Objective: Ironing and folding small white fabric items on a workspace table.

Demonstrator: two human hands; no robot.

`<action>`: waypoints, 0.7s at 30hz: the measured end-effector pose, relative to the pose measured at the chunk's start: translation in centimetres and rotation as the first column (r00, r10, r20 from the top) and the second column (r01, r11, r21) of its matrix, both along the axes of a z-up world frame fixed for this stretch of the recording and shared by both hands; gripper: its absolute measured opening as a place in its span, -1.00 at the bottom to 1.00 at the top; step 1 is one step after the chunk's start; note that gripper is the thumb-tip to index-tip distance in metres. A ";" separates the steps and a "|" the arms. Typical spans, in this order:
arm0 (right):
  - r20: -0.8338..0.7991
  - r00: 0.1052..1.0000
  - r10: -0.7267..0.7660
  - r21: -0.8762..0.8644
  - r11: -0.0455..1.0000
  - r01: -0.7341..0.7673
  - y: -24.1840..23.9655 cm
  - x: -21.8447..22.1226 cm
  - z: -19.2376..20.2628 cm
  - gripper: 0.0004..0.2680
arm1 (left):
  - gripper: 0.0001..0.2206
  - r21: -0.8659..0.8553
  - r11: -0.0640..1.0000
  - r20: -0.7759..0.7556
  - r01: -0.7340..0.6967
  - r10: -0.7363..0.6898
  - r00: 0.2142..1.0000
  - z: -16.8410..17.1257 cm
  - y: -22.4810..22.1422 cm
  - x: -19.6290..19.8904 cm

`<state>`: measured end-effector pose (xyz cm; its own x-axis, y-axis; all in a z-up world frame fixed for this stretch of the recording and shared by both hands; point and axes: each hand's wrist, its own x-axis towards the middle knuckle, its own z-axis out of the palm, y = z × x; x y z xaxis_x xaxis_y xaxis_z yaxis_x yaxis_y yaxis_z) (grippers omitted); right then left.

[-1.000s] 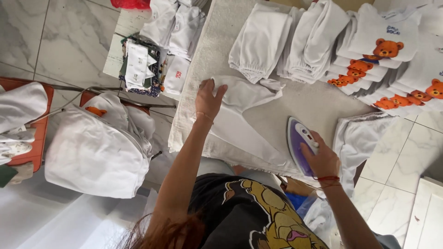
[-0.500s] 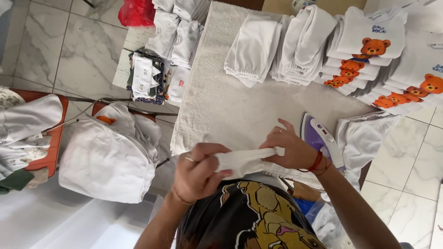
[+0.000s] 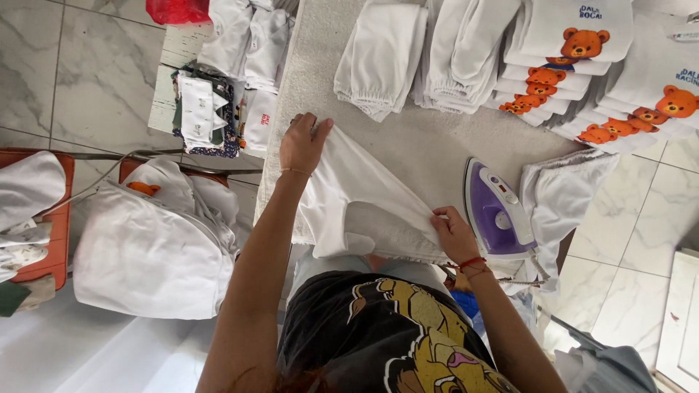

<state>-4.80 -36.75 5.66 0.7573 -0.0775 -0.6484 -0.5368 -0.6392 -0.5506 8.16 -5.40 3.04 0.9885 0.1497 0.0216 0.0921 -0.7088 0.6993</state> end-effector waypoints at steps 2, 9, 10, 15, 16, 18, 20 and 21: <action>0.089 0.992 0.095 -0.131 0.988 -0.082 0.2 -0.5 -0.6 -0.81 | -0.66 -0.001 1.000 -0.091 -0.011 0.011 0.996 -0.8 -0.6 0.5; 0.660 0.407 0.631 -0.648 0.753 -0.117 1.2 -1.4 -1.9 -0.90 | -0.60 0.447 0.874 0.139 -0.193 0.145 0.980 -4.9 -2.4 0.6; 0.657 0.411 0.632 -0.647 0.752 -0.124 1.6 -1.6 -2.2 -0.90 | -0.60 0.448 0.873 0.131 -0.191 0.147 0.980 -5.9 -3.3 0.0; 0.398 0.804 0.442 -0.388 0.875 -0.289 2.3 -0.8 -2.5 -0.80 | -0.88 0.298 0.840 0.292 0.453 -0.532 0.795 -4.2 -10.5 -6.1; 0.401 0.801 0.444 -0.388 0.875 -0.290 2.2 -0.1 -2.2 -0.80 | -0.88 0.301 0.841 0.294 0.449 -0.530 0.795 -4.4 -10.7 -6.3; 0.034 0.936 0.351 -0.336 0.886 -0.320 1.6 0.2 -1.1 -0.76 | -0.77 0.314 0.777 0.139 0.545 -0.606 0.784 -4.6 -11.6 -7.9; -0.049 0.914 0.402 -0.353 0.849 -0.392 0.4 -0.3 -0.2 -0.83 | -0.70 0.340 0.764 0.057 0.548 -0.598 0.799 -2.6 -11.6 -8.0; -0.114 0.886 0.450 -0.363 0.811 -0.458 -0.1 0.0 0.1 -0.85 | -0.63 0.379 0.747 -0.016 0.546 -0.585 0.811 -1.6 -11.4 -7.4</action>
<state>-4.80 -36.80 5.73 0.7527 0.0350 -0.6575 -0.1436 -0.9658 -0.2158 0.78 -16.84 1.39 0.8788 -0.4733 0.0612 -0.4594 -0.8042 0.3772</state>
